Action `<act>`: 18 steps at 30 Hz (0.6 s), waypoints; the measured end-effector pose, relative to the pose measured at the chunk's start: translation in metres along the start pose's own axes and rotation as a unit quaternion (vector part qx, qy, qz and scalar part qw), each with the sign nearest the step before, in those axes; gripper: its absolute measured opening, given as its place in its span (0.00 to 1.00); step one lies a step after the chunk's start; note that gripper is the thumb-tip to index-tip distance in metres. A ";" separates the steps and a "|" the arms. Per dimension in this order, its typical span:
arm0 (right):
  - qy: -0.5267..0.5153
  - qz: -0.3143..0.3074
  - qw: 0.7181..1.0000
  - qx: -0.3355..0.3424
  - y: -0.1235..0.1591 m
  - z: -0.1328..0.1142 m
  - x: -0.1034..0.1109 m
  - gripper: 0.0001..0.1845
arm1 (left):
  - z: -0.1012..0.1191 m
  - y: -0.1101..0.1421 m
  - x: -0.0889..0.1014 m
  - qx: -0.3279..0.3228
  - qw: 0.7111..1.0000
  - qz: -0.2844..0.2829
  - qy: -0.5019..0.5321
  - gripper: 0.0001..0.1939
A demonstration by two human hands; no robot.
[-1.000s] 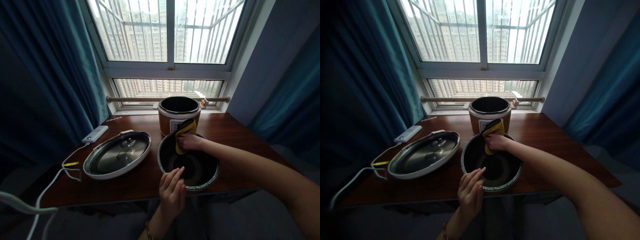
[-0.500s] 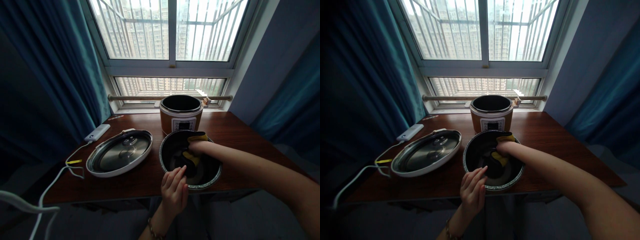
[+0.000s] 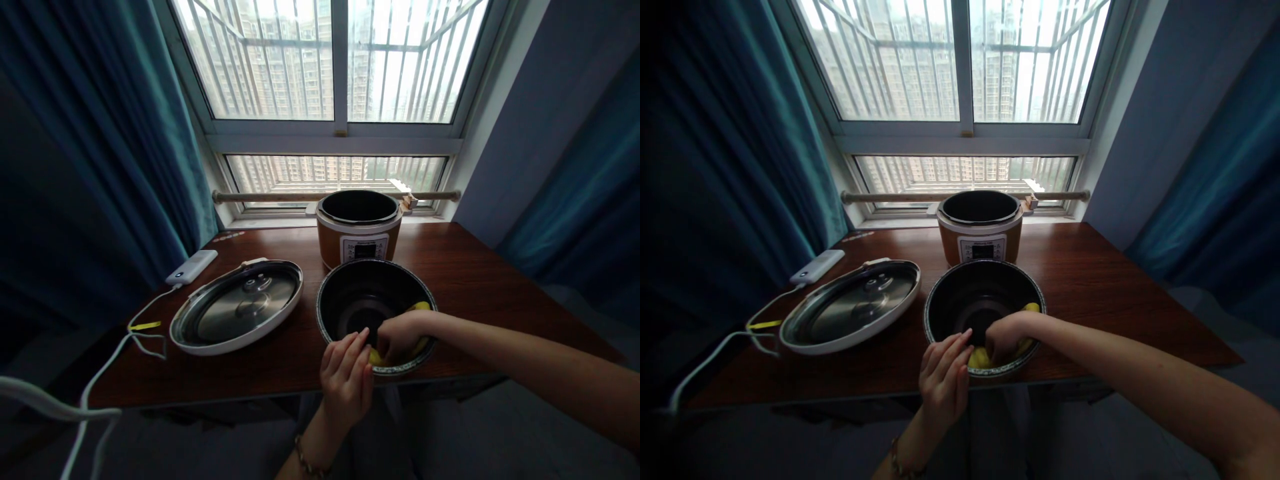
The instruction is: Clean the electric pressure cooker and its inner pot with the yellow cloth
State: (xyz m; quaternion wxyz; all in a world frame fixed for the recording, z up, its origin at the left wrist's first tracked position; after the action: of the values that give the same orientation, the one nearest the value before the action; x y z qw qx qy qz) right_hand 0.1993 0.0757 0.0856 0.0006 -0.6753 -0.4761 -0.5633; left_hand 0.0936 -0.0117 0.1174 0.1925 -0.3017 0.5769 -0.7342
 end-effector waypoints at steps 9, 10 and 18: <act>-0.118 0.264 0.954 0.079 0.063 -0.032 0.041 0.17 | -0.007 0.004 0.006 0.041 0.996 -0.046 0.059 0.23; -0.137 0.309 0.938 0.073 0.072 -0.036 0.041 0.18 | -0.007 0.003 0.011 0.059 0.995 -0.041 0.068 0.24; -0.082 0.526 0.823 0.200 0.077 -0.106 0.006 0.13 | 0.007 -0.037 0.077 0.056 0.998 0.019 0.000 0.23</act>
State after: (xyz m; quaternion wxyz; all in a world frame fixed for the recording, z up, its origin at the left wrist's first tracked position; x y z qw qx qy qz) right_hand 0.1676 -0.0198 0.1703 0.3929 -0.8517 -0.1494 -0.3129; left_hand 0.0435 -0.0557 0.1715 0.2228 -0.2798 0.5404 -0.7616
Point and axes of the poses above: each hand's wrist, its own y-axis away from the middle knuckle, its own x-axis out of the back of the hand, z = x × y, the point moved 6 cm from there along -y, towards the middle knuckle, and after that the axes turned 14 degrees about z, right-handed, at the moved point
